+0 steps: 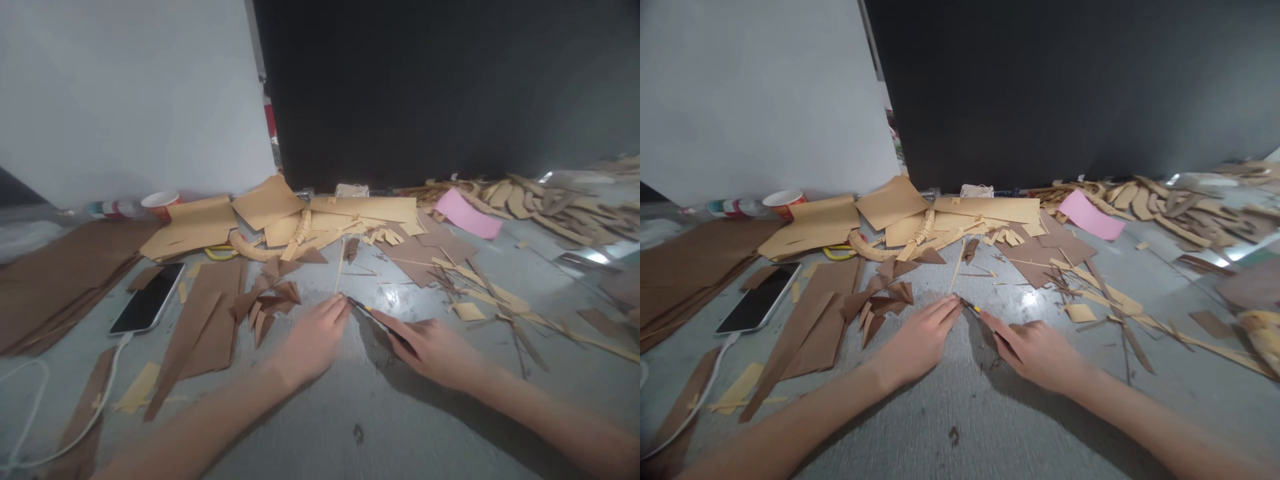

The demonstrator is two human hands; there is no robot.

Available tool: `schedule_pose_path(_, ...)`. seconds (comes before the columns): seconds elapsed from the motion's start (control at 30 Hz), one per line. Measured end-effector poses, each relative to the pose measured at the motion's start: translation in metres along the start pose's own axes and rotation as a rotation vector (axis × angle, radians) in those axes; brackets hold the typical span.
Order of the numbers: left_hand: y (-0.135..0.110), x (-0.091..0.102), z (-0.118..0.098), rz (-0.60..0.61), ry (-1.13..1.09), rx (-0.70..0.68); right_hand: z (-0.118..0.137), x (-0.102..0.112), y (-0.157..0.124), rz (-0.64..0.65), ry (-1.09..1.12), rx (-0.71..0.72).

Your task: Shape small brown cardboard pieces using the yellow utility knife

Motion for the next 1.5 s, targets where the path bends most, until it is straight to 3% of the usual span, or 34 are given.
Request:
schedule_pose_path(0.73, 0.005, 0.003, -0.006, 0.057, 0.125, -0.023, 0.004, 0.005, 0.001, -0.033, -0.147, -0.006)
schedule_pose_path(1.03, 0.005, -0.002, -0.008, 0.102, 0.140, 0.012, 0.007, 0.018, -0.003, -0.103, -0.181, 0.002)
schedule_pose_path(1.17, 0.005, -0.002, -0.009, 0.094, 0.143, 0.006, 0.008, 0.012, -0.006, -0.083, -0.147, -0.015)
schedule_pose_path(1.37, 0.005, -0.001, -0.001, 0.059, 0.033, -0.008, 0.008, -0.003, -0.007, -0.071, -0.014, -0.001)
schedule_pose_path(1.5, 0.002, -0.001, 0.007, 0.005, -0.102, 0.028, 0.000, 0.002, -0.005, -0.120, 0.005, -0.034)
Point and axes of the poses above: each hand's wrist, its own y-axis towards the middle knuckle, its own x-axis out of the back of the hand, z = x × y, the point moved 6 cm from there along y, towards the middle knuckle, and after that the axes turned 6 degrees about z, right-handed, at the moved point
